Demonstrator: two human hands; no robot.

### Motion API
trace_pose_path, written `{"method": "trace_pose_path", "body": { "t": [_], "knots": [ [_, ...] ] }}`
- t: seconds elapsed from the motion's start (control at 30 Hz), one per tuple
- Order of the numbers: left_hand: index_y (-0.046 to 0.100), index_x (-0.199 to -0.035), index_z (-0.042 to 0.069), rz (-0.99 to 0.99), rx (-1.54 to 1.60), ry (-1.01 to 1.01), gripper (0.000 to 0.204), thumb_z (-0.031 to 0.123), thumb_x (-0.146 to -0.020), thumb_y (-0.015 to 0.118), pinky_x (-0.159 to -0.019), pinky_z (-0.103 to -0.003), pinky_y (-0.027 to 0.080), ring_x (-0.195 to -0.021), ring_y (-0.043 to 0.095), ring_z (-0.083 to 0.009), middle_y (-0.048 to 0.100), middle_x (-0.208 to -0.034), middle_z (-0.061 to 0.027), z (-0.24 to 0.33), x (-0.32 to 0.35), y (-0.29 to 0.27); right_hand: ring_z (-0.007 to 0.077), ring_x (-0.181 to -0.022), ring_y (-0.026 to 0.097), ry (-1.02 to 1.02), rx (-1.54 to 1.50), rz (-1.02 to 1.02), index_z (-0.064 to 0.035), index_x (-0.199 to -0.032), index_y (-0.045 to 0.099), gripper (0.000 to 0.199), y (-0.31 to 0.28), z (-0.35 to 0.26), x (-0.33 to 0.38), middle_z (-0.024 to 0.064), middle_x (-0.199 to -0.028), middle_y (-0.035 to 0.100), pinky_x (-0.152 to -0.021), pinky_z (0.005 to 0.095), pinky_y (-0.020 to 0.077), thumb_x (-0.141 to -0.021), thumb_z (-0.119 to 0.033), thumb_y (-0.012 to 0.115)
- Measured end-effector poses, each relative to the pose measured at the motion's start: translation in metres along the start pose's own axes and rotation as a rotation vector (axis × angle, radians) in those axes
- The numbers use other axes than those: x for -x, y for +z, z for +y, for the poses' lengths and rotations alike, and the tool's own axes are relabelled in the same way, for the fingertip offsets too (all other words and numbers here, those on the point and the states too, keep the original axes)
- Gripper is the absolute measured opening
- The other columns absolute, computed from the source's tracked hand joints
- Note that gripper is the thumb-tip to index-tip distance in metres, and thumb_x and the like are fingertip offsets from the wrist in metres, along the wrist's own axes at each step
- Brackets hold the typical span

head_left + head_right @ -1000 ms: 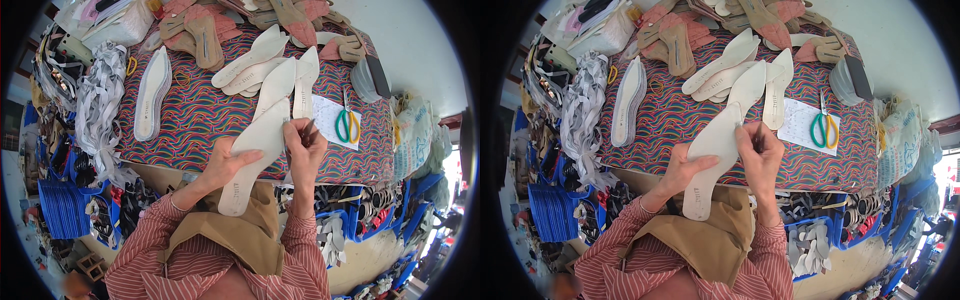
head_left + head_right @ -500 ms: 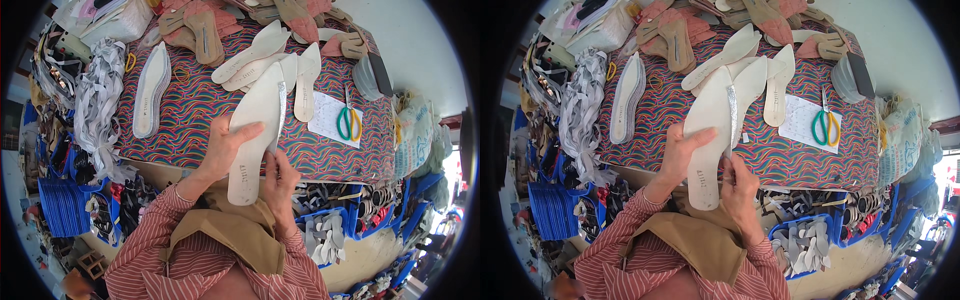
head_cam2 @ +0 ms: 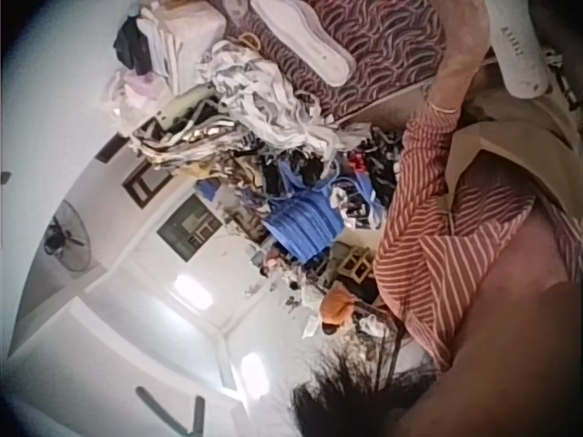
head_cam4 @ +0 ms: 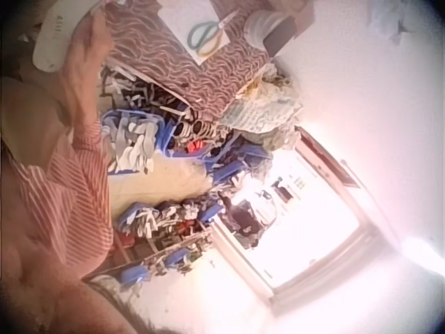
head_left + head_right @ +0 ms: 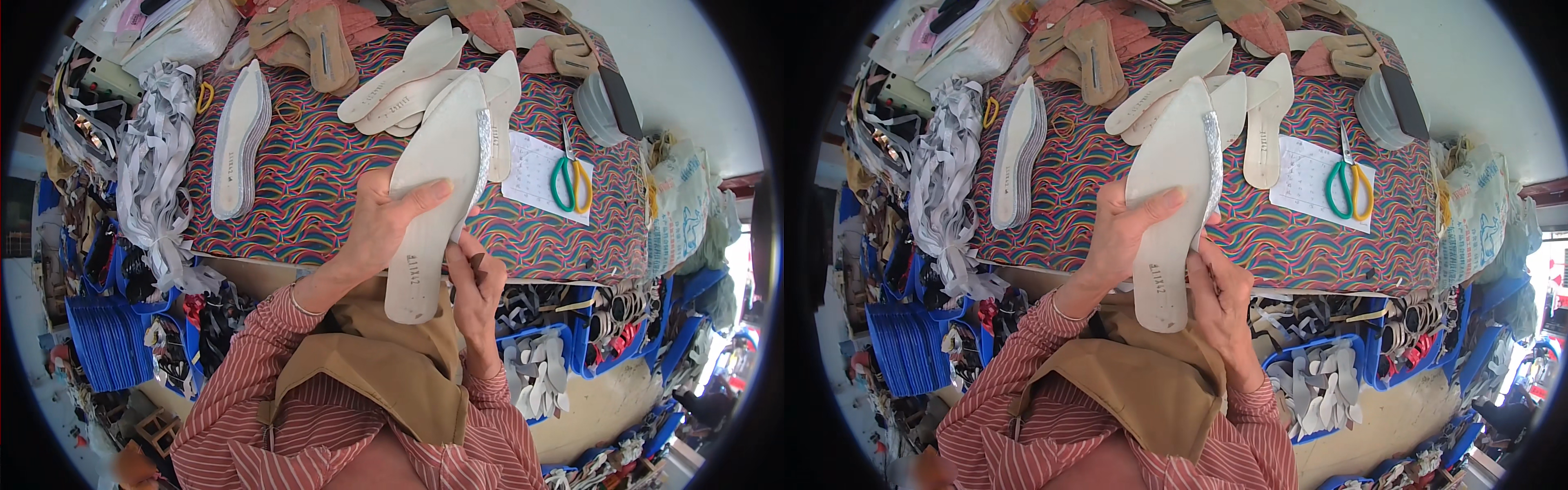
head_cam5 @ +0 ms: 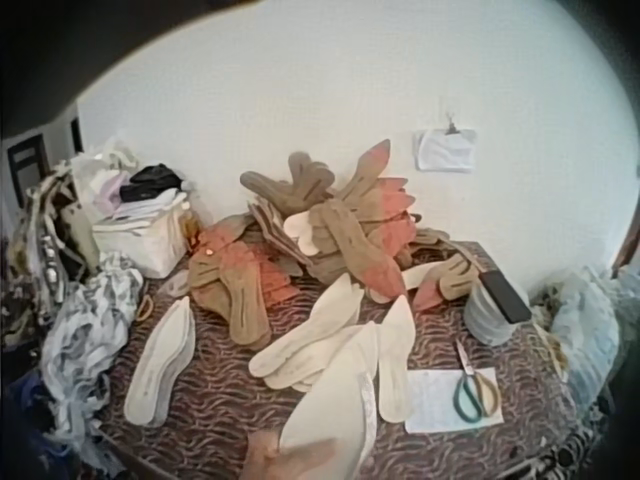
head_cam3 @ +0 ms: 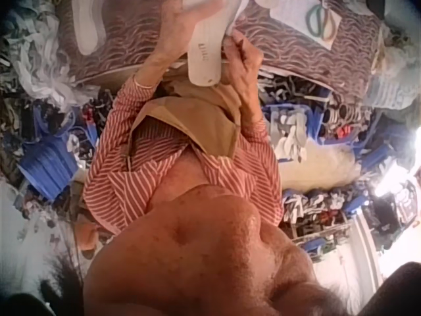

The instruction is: Applying adhesive strips to shoe insoles in a workshop.

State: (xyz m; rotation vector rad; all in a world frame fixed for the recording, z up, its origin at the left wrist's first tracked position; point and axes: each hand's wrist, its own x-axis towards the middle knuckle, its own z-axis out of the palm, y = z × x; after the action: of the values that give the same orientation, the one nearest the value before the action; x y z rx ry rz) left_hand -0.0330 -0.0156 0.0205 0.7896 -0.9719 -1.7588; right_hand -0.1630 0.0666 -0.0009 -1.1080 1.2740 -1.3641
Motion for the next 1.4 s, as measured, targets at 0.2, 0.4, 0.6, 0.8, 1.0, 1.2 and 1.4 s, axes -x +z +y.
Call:
{"method": "trace_pose_path", "body": {
  "t": [0.2,0.4,0.6,0.8,1.0,1.2,1.4],
  "knots": [
    [0.058,-0.117,-0.006,-0.033,-0.039,0.033,0.028,0.007,-0.092,0.057,-0.065,-0.030,0.057,-0.077,0.070,-0.0238,0.070,-0.098,-0.0186,-0.003,-0.007,0.005,0.0066,-0.060,0.042,-0.079,0.177,0.057,0.0061,-0.113,0.067,0.024,-0.003,-0.007,-0.013,-0.0011,-0.070,0.058,-0.052,0.0213,0.0352,-0.095,-0.004,0.054],
    [0.063,-0.107,-0.006,-0.006,0.053,-0.048,0.025,0.015,-0.094,0.057,-0.061,-0.026,0.053,-0.068,0.064,-0.0164,0.070,-0.087,-0.0131,-0.008,-0.001,0.014,0.0084,-0.055,0.040,-0.225,0.363,0.128,0.0019,-0.105,0.069,0.018,-0.011,-0.004,-0.022,-0.0015,-0.065,0.054,-0.049,0.0242,0.0339,-0.092,-0.003,0.058],
    [0.063,-0.105,-0.003,-0.044,0.087,-0.048,0.023,0.017,-0.095,0.056,-0.058,-0.027,0.051,-0.062,0.059,-0.0155,0.067,-0.080,-0.0096,0.001,-0.005,0.008,0.0104,-0.051,0.039,-0.408,0.600,0.071,-0.0013,-0.096,0.069,0.012,-0.015,0.018,0.009,-0.0008,-0.062,0.053,-0.047,0.0255,0.0336,-0.085,0.002,0.063],
    [0.060,-0.108,-0.001,-0.272,0.358,-0.210,0.019,0.011,-0.093,0.058,-0.057,-0.028,0.051,-0.060,0.059,-0.0162,0.066,-0.079,-0.0098,-0.008,-0.004,-0.004,0.0098,-0.053,0.043,-0.202,0.049,0.209,0.0002,-0.094,0.067,0.014,-0.011,0.002,-0.008,0.0004,-0.064,0.055,-0.048,0.0222,0.0340,-0.082,0.006,0.062],
    [0.057,-0.114,-0.002,-0.308,0.181,-0.185,0.027,0.001,-0.088,0.062,-0.056,-0.028,0.051,-0.059,0.059,-0.0173,0.068,-0.081,-0.0121,-0.012,0.011,0.007,0.0071,-0.057,0.043,-0.025,-0.204,0.094,0.0013,-0.087,0.065,0.005,-0.022,-0.012,-0.032,-0.0009,-0.066,0.055,-0.052,0.0189,0.0331,-0.086,0.004,0.061],
    [0.054,-0.118,-0.004,-0.268,0.135,-0.264,0.036,-0.007,-0.082,0.062,-0.056,-0.028,0.051,-0.059,0.060,-0.0179,0.070,-0.086,-0.0146,-0.010,0.023,0.003,0.0054,-0.058,0.043,-0.036,-0.182,0.096,0.0013,-0.092,0.067,0.009,-0.027,-0.015,-0.037,0.0021,-0.075,0.059,-0.051,0.0166,0.0351,-0.085,0.003,0.060],
    [0.054,-0.120,-0.004,-0.249,0.057,-0.287,0.040,-0.009,-0.080,0.061,-0.058,-0.028,0.052,-0.062,0.062,-0.0194,0.070,-0.088,-0.0155,-0.012,0.028,-0.001,0.0052,-0.058,0.042,-0.276,-0.051,0.156,0.0040,-0.099,0.068,0.015,-0.024,-0.014,-0.048,0.0009,-0.073,0.059,-0.051,0.0169,0.0346,-0.086,0.000,0.062]
  ]
}}
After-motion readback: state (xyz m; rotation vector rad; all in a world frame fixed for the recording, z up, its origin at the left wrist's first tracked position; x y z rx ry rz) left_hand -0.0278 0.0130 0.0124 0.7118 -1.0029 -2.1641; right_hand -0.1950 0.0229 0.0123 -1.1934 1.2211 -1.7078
